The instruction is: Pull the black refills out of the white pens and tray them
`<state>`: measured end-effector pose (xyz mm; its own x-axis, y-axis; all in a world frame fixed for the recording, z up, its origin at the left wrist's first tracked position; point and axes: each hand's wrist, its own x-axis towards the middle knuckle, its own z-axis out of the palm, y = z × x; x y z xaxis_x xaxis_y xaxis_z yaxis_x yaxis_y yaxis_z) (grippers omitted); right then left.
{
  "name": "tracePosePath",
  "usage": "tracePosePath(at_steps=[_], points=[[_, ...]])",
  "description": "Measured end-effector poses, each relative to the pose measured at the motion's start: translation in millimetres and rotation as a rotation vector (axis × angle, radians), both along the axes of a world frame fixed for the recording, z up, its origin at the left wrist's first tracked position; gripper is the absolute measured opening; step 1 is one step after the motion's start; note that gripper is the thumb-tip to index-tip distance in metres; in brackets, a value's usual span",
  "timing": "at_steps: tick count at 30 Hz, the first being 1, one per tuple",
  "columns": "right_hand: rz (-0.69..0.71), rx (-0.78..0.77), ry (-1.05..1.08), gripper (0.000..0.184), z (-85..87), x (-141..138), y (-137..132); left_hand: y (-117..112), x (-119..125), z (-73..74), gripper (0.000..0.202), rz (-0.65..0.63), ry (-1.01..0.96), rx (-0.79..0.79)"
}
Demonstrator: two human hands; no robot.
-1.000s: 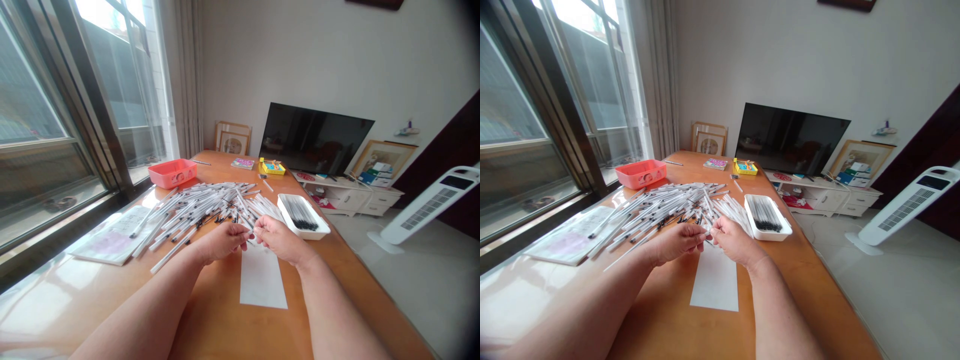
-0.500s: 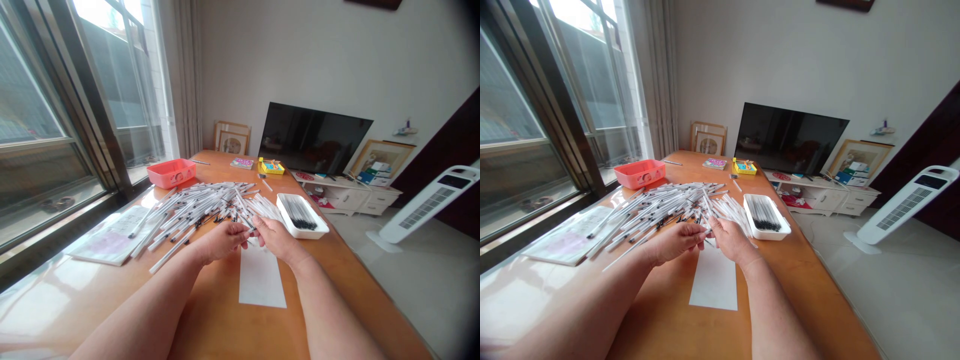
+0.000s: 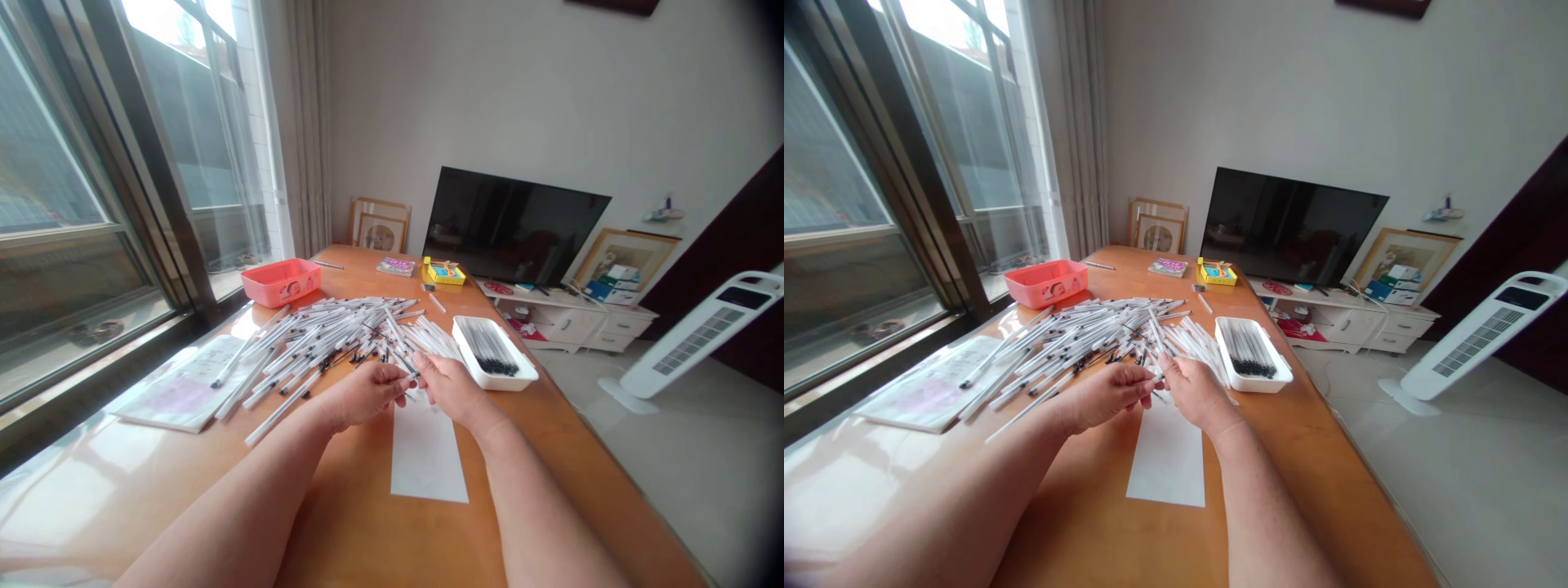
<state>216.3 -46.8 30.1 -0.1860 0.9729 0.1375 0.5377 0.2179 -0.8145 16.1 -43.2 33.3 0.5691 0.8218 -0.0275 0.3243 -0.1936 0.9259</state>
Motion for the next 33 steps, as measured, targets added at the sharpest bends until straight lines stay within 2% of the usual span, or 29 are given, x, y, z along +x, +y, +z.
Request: tracePosePath(at_steps=[6, 12, 20, 25, 28, 33], points=[[0.021, 0.021, -0.034, 0.039, 0.6, 2.7, -2.5, 1.6, 0.0, -5.2, 0.049, 0.032, 0.017, 0.014], [0.017, -0.040, 0.000, 0.049, -4.5, 1.3, 1.3, 2.5, 0.7, -5.5, 0.048, 0.018, 0.017, 0.027], [0.034, 0.083, -0.050, 0.040, 2.0, 0.9, -2.6, 1.2, 0.8, -3.8, 0.048, 0.025, -0.026, -0.032], [-0.036, 0.143, -0.053, 0.040, -2.7, 1.5, 1.2, 1.7, 1.9, -5.8, 0.044, 0.034, -0.087, -0.092], [-0.055, 0.156, -0.044, 0.040, -6.3, 0.6, 4.6, 3.6, 4.0, -10.0, 0.040, 0.063, -0.089, -0.038], [-0.104, 0.090, 0.014, 0.041, -11.8, -3.5, 8.0, 8.4, 9.2, -18.2, 0.035, 0.172, -0.100, 0.152]])
